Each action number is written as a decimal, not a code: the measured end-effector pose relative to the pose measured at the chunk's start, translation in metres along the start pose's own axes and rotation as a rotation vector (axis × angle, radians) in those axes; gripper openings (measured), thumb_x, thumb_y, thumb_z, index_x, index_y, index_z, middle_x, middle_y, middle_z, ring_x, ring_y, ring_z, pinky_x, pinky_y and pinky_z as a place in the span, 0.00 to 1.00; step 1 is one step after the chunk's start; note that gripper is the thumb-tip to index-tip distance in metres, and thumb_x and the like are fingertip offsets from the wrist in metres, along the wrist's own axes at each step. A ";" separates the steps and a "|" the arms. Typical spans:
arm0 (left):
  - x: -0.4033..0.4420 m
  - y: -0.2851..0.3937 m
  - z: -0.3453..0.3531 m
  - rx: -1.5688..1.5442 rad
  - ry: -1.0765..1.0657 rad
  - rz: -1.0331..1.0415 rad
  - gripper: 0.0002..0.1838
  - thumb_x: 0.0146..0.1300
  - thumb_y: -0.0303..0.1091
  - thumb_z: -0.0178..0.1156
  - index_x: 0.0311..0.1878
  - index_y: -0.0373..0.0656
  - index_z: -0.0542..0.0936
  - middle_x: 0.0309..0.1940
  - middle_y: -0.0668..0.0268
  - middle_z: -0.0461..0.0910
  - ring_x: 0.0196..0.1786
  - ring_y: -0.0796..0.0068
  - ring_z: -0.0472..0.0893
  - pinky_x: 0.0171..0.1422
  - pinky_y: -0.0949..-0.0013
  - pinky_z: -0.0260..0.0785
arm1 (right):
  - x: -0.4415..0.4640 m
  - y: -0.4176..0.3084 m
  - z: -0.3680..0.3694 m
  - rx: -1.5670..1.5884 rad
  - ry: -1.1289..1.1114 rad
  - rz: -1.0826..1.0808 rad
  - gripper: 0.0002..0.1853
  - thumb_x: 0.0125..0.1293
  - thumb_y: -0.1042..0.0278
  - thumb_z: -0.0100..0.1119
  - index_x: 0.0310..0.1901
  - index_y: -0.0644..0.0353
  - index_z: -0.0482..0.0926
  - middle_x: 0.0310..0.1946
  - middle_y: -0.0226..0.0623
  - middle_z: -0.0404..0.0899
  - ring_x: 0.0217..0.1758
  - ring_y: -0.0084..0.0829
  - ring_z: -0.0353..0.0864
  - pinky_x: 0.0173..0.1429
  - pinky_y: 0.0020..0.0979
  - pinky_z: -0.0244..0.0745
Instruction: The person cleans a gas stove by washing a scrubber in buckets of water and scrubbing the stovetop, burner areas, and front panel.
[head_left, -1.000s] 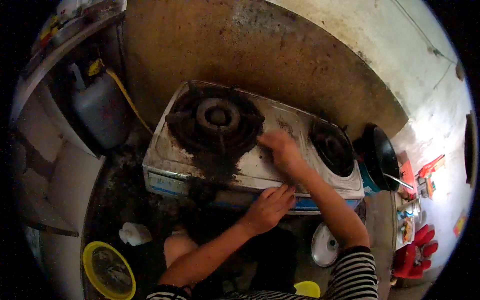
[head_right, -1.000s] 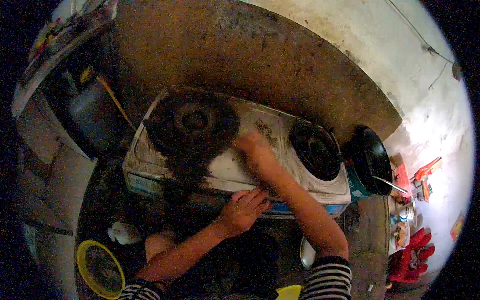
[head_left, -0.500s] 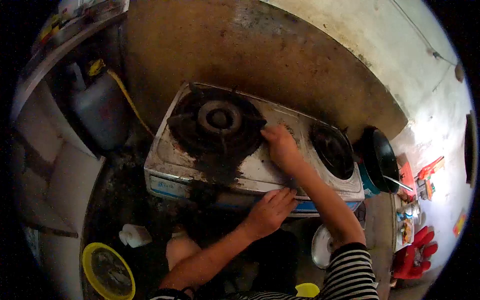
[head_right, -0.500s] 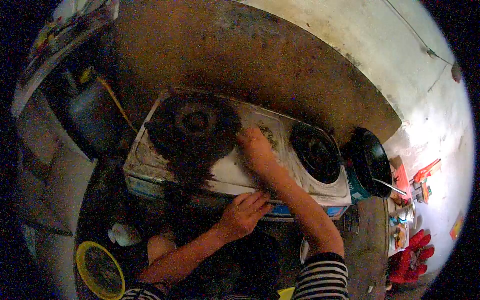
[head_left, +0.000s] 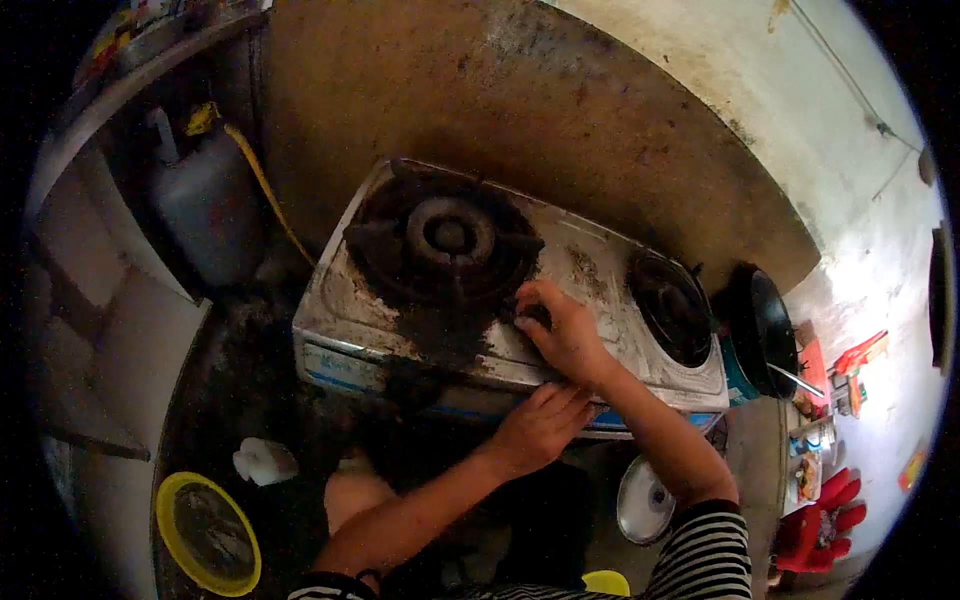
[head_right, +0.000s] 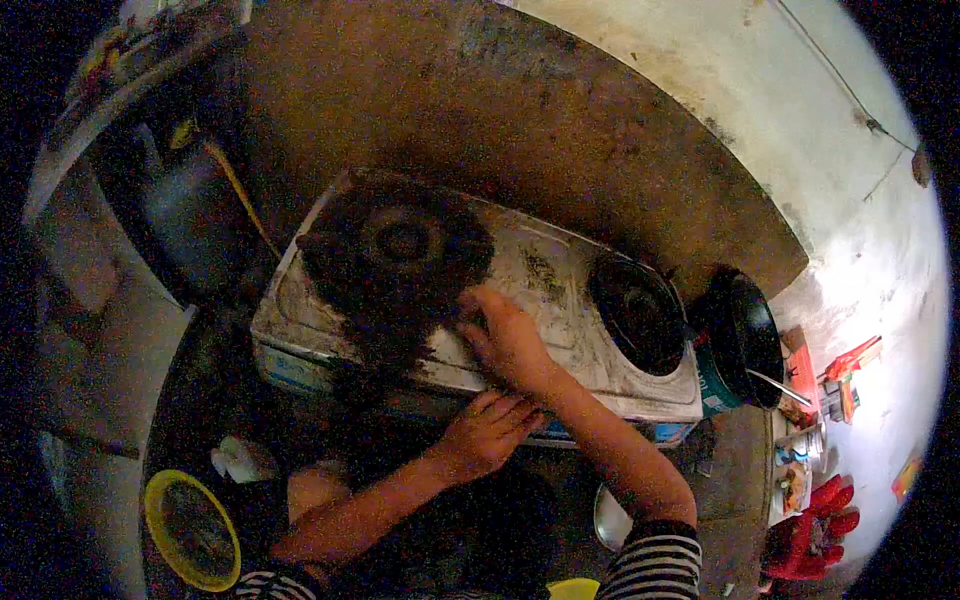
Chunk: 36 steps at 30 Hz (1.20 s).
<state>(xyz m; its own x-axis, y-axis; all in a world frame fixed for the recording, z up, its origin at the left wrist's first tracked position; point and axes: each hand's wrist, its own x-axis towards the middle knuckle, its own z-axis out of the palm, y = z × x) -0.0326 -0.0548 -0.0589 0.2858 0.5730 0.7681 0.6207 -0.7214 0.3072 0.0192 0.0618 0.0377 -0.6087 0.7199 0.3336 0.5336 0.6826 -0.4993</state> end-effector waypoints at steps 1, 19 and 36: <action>0.000 0.000 0.000 0.009 0.005 0.010 0.19 0.56 0.30 0.54 0.53 0.43 0.78 0.58 0.59 0.73 0.63 0.62 0.70 0.64 0.58 0.61 | 0.005 0.016 0.003 -0.062 0.008 -0.026 0.06 0.54 0.76 0.60 0.35 0.61 0.79 0.38 0.41 0.81 0.44 0.45 0.79 0.50 0.36 0.72; 0.000 0.001 -0.004 0.031 0.003 0.009 0.19 0.59 0.33 0.50 0.55 0.44 0.76 0.59 0.58 0.72 0.62 0.61 0.70 0.66 0.58 0.59 | 0.031 0.027 -0.009 -0.272 -0.143 -0.044 0.08 0.54 0.72 0.61 0.35 0.62 0.81 0.32 0.47 0.81 0.35 0.46 0.81 0.41 0.37 0.75; 0.003 -0.002 -0.007 0.024 0.001 0.011 0.18 0.60 0.33 0.50 0.54 0.43 0.76 0.59 0.59 0.72 0.64 0.61 0.69 0.66 0.58 0.60 | 0.049 0.046 -0.005 -0.339 -0.016 0.020 0.05 0.53 0.75 0.60 0.33 0.62 0.80 0.34 0.44 0.80 0.40 0.44 0.80 0.45 0.37 0.74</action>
<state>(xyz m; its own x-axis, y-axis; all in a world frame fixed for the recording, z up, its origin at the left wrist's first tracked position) -0.0379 -0.0548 -0.0532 0.2918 0.5644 0.7722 0.6345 -0.7183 0.2853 0.0170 0.1287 0.0355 -0.6037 0.7335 0.3124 0.7091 0.6731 -0.2102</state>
